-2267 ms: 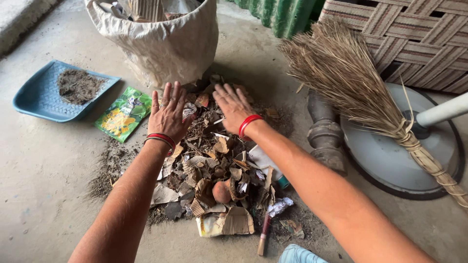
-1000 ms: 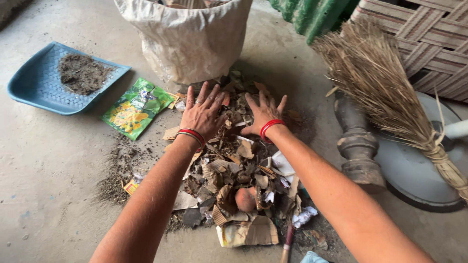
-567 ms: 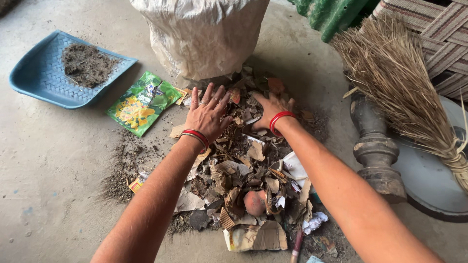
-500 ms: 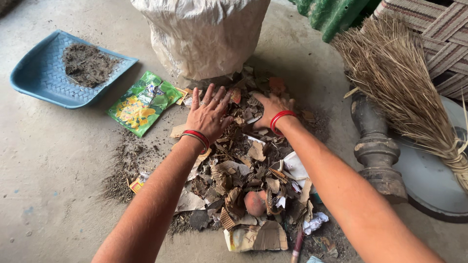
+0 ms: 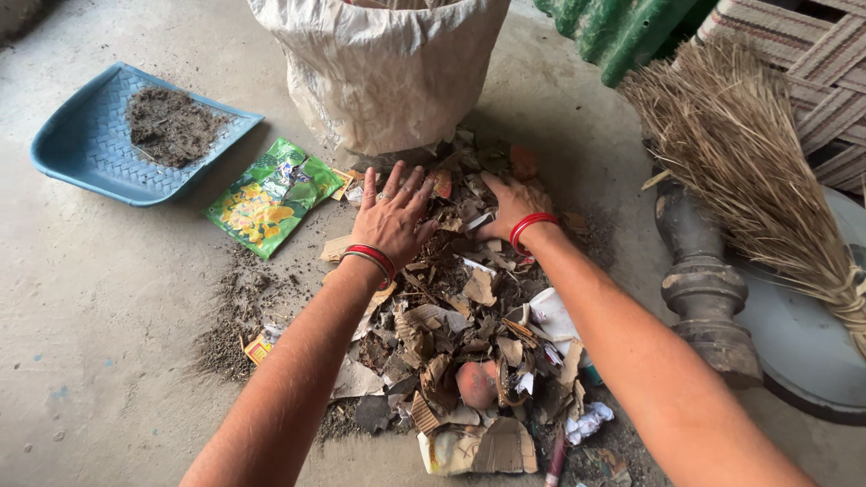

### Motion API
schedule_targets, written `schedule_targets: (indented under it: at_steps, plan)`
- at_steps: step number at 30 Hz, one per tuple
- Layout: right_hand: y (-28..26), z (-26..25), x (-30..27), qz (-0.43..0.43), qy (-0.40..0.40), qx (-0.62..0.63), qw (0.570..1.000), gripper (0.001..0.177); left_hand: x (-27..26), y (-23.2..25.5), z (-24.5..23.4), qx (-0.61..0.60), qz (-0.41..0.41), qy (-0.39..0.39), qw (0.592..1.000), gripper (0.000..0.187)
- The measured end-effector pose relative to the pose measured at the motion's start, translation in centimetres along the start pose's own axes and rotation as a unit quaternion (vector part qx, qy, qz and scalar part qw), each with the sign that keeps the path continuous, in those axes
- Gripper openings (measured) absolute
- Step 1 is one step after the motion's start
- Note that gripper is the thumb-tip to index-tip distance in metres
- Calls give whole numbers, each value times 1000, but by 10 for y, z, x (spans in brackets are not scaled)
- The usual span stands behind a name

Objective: The person gathers debris from the floor by hand and places it into a large sack. They handle pieces of cardboard, plastic wrappers, and a plastic bottle, repeatedly reaching down to collect items and depositing them into the sack.

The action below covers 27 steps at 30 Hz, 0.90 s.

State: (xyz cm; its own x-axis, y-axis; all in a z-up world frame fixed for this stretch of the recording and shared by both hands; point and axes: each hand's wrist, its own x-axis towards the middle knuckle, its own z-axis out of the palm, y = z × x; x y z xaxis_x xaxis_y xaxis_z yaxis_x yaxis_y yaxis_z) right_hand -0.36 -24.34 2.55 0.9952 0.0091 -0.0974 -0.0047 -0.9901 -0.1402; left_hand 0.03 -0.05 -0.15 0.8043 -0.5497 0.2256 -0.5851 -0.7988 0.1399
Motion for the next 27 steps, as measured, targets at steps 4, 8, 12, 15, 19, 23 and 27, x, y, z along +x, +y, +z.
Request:
schedule_targets:
  at_steps: [4,8,12,15,19,23,27]
  plan:
    - [-2,-1,6,12,-24,-9,1000,98,2,1,5,-14,4,-3,1000,71]
    - [-1,-1,16,25,-35,-27,999,85,3,0,5,-14,0,-17,1000,71]
    - [3,4,24,27,-38,-40,998,76,0,-1,1,-5,-3,-18,1000,70]
    - [7,10,30,13,-12,-60,998,63,-1,-1,-4,-2,-3,-13,1000,71]
    - [13,17,40,-27,62,-61,996,45,-3,-3,-11,-17,-2,1,1000,72]
    - [17,21,36,-53,101,-41,993,42,-7,-5,-15,-12,2,1,1000,71]
    - [18,8,25,-78,119,-22,990,48,-8,-4,-22,-22,5,9,1000,71]
